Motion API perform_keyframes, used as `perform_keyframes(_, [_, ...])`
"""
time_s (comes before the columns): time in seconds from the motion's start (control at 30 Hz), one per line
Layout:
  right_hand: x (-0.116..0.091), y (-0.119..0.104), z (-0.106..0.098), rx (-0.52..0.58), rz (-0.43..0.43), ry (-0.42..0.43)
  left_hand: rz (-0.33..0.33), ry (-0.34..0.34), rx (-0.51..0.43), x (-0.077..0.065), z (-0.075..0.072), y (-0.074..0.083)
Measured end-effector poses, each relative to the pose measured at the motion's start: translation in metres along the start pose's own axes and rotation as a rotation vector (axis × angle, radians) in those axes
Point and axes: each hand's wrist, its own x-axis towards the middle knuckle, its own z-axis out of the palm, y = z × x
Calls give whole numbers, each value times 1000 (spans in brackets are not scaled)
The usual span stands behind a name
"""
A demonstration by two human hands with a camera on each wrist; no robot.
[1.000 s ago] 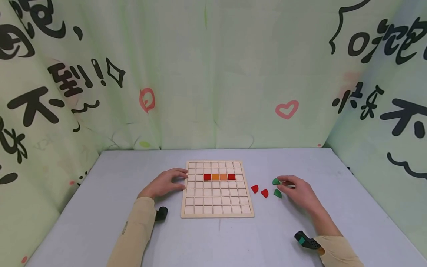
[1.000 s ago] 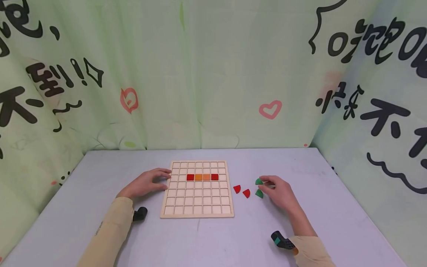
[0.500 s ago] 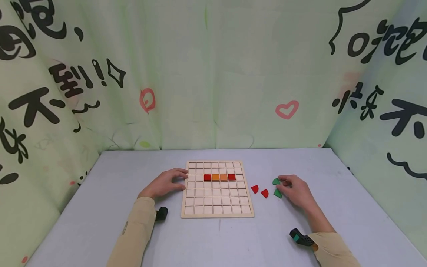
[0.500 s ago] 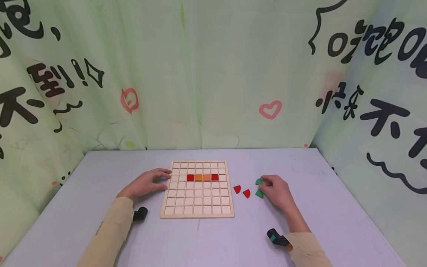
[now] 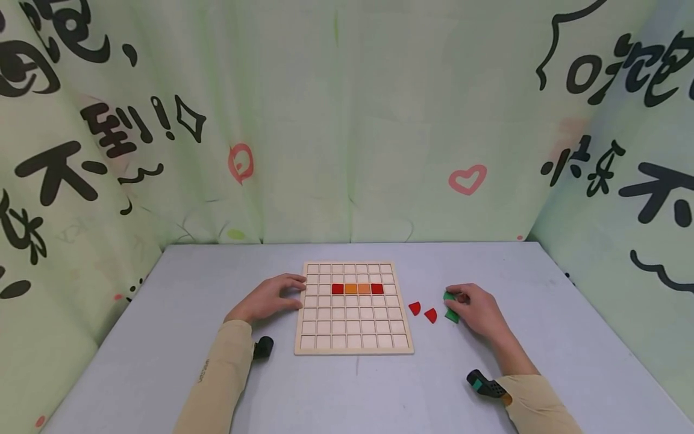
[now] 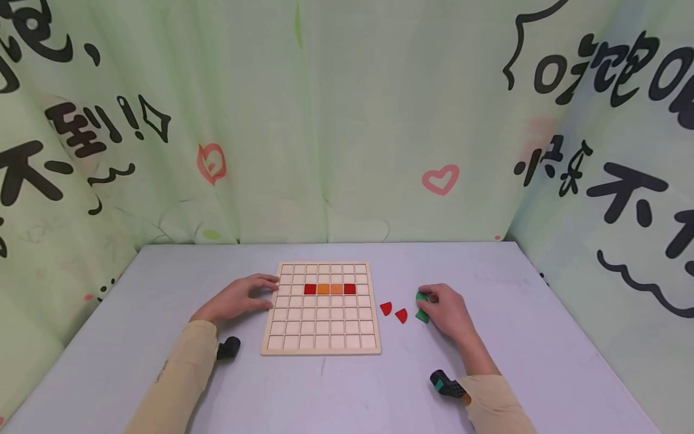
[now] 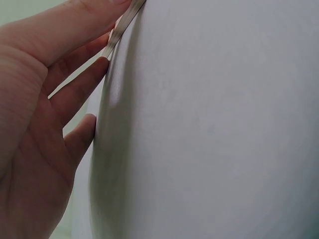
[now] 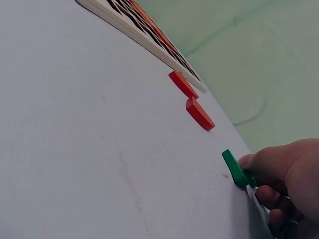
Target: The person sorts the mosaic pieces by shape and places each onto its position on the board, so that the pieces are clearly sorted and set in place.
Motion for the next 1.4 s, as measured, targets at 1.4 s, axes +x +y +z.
perform_keyframes(1.4, [2,-6,3,41,-34,32,22,-3,2,1,0,-3])
